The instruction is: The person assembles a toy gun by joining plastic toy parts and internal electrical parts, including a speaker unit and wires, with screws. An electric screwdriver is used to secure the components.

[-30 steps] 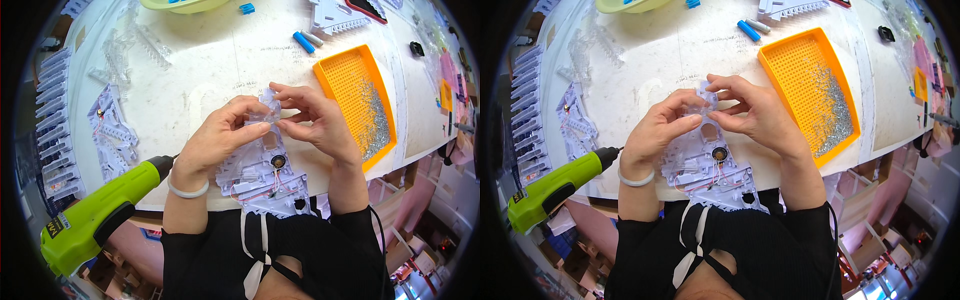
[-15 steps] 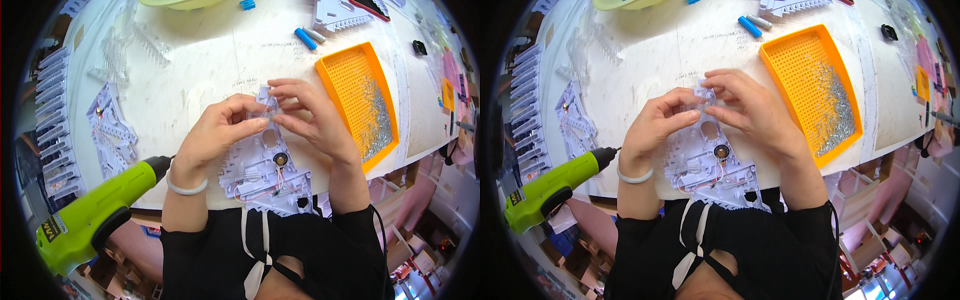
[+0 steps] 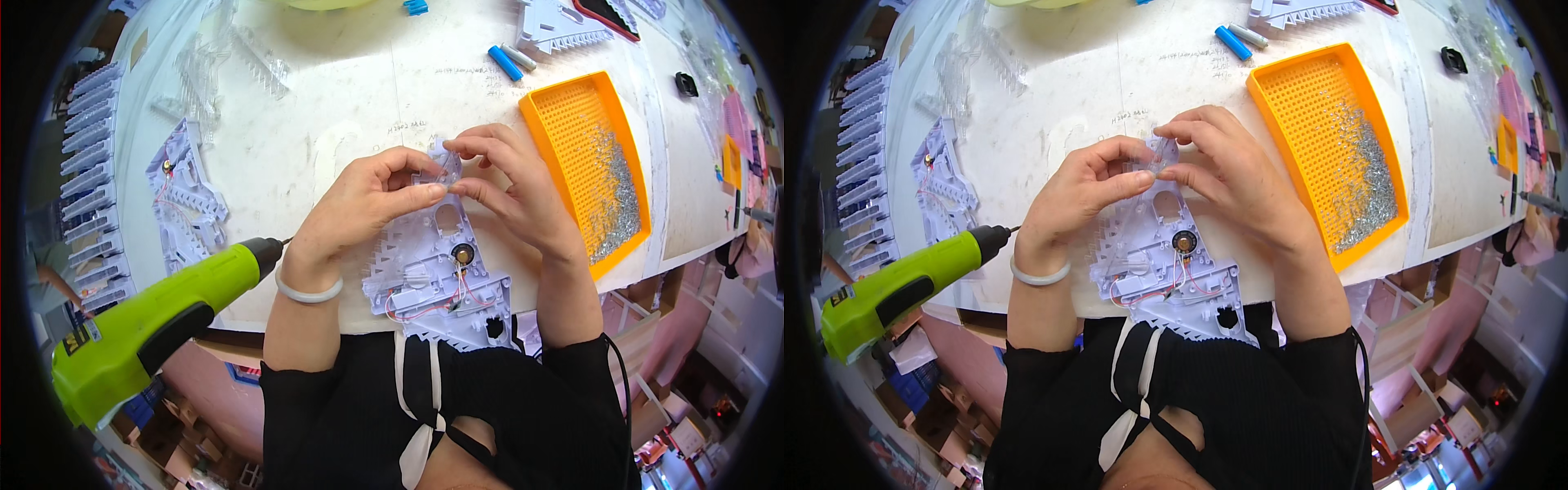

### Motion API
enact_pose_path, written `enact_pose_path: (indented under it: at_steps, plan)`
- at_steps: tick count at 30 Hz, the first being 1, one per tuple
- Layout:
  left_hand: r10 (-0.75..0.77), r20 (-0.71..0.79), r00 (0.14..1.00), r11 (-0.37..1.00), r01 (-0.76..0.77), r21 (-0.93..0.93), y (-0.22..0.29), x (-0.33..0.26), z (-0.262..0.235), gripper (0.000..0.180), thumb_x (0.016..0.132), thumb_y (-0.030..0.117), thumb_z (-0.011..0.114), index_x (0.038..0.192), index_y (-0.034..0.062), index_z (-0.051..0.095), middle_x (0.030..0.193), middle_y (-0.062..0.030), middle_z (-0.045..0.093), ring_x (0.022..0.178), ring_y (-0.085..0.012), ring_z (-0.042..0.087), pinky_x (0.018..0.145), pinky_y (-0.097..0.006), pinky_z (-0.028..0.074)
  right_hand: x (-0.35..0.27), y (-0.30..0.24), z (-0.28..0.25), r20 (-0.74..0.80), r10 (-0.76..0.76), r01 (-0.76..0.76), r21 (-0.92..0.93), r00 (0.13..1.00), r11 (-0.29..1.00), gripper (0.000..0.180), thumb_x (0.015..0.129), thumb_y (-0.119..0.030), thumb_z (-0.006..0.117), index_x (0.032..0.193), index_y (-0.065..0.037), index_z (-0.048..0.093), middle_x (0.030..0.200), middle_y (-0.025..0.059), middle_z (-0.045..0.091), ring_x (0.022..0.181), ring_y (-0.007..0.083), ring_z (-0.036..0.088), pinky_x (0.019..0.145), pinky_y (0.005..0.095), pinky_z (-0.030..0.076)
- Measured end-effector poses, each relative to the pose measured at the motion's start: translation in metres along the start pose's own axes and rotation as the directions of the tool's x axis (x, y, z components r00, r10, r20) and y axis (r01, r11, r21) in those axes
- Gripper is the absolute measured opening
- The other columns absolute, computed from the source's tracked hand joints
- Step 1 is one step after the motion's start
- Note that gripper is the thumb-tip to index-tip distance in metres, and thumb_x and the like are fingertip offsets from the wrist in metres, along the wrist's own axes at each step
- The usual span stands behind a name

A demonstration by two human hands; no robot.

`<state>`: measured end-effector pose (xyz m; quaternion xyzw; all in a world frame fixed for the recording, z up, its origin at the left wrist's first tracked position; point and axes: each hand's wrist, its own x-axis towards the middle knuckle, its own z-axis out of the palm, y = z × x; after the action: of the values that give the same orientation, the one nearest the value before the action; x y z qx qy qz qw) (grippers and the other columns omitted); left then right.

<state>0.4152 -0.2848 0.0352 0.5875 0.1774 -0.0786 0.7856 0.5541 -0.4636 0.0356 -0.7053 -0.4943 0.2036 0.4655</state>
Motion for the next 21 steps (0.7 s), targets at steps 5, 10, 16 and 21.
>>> enact_pose_path:
  at_steps: [5, 10, 16, 21]
  plan:
    - [-0.027, 0.003, 1.0, 0.998, 0.027, 0.053, -0.002, 0.003, -0.002, 0.026, 0.091, 0.014, 0.072, 0.111, -0.0022, 0.065, 0.093, -0.0027, 0.067, 0.084, -0.0063, 0.059, 0.073, -0.021, 0.048, 0.001, 0.002, -0.001, 0.008, -0.055, 0.056, -0.066, 0.998, 0.996, 0.041, 0.082, -0.007, 0.075, 0.12, -0.002, 0.062, 0.114, 0.0128, 0.059, 0.105, 0.0243, 0.061, 0.082, 0.0307, 0.054]
    - [-0.014, 0.005, 1.0, 0.999, 0.013, 0.039, -0.003, 0.002, -0.005, 0.027, 0.091, 0.015, 0.072, 0.111, -0.0022, 0.065, 0.092, -0.0018, 0.066, 0.082, -0.0056, 0.058, 0.071, -0.02, 0.047, -0.001, 0.005, 0.005, 0.028, 0.003, -0.004, 0.054, 1.0, 0.999, 0.041, 0.082, -0.009, 0.076, 0.121, -0.003, 0.063, 0.117, 0.009, 0.059, 0.099, 0.019, 0.058, 0.084, 0.0297, 0.049]
    - [-0.01, 0.12, 0.993, 1.0, 0.01, 0.004, 0.005, -0.005, -0.008, 0.028, 0.089, 0.007, 0.071, 0.115, 0.0004, 0.064, 0.108, -0.0029, 0.064, 0.096, -0.0082, 0.06, 0.083, -0.022, 0.048, 0.001, -0.003, -0.005, 0.047, -0.015, 0.013, 0.043, 0.999, 0.999, 0.039, 0.085, -0.011, 0.076, 0.121, -0.005, 0.062, 0.126, 0.01, 0.055, 0.101, 0.0196, 0.06, 0.084, 0.0298, 0.053]
    - [-0.088, 0.112, 0.99, 0.996, 0.083, 0.044, 0.001, -0.006, -0.013, 0.034, 0.085, 0.006, 0.074, 0.116, 0.0006, 0.063, 0.111, -0.0038, 0.064, 0.096, -0.0084, 0.059, 0.084, -0.023, 0.049, -0.002, -0.001, 0.001, 0.042, -0.067, 0.064, 0.064, 0.997, 0.996, 0.04, 0.086, -0.01, 0.075, 0.122, -0.005, 0.061, 0.131, 0.0111, 0.054, 0.099, 0.0194, 0.062, 0.086, 0.0299, 0.053]
